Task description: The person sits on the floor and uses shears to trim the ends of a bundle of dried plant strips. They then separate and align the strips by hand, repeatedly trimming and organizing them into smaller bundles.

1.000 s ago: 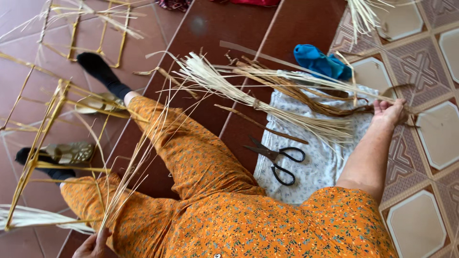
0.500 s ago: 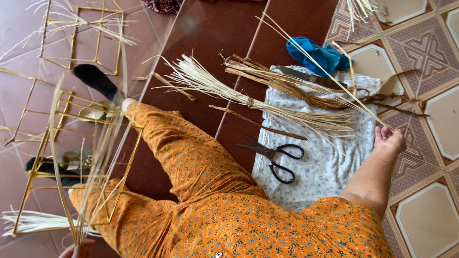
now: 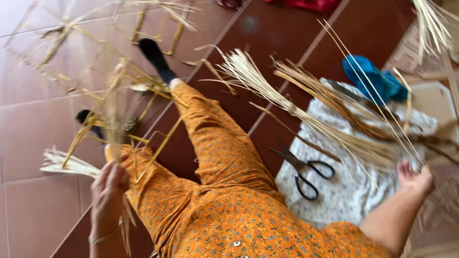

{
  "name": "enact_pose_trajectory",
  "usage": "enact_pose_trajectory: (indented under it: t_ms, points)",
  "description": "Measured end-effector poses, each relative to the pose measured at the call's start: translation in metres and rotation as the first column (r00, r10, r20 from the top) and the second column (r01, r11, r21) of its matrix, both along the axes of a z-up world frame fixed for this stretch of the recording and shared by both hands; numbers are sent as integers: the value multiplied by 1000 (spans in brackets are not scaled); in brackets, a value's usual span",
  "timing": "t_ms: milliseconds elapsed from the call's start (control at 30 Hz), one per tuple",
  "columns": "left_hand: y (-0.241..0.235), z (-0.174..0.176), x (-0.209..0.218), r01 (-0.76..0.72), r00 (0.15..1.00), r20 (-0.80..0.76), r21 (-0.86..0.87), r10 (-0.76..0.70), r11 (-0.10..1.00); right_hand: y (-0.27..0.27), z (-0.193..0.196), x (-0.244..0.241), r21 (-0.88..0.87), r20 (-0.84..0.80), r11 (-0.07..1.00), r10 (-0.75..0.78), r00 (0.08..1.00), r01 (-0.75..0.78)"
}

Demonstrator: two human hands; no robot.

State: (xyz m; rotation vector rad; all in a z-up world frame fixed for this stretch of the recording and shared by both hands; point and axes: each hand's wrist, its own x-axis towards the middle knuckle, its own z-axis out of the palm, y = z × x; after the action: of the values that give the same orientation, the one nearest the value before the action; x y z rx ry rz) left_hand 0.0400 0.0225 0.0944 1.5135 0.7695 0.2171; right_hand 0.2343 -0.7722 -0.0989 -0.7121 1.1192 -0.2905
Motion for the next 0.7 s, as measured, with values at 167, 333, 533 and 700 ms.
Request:
enact_pose_trajectory:
  t_ms: [167,333,533,700]
  points:
    - [-15,6,42,136,988,77,5,-136,991,112,-3,46,-483,141,844,337,931,-233]
    - [-28,-12,79,230,953,205,-11,-223,973,298,58,64,-698,-121,234,894,433,-677]
    - [-58,-37,115,292,887,375,-4,-269,956,474,149,69,-833,297,163,938,-177,-529]
    - [-59,-50,105,329,898,291,51,-329,943,484,219,138,-776,447,466,882,149,-425]
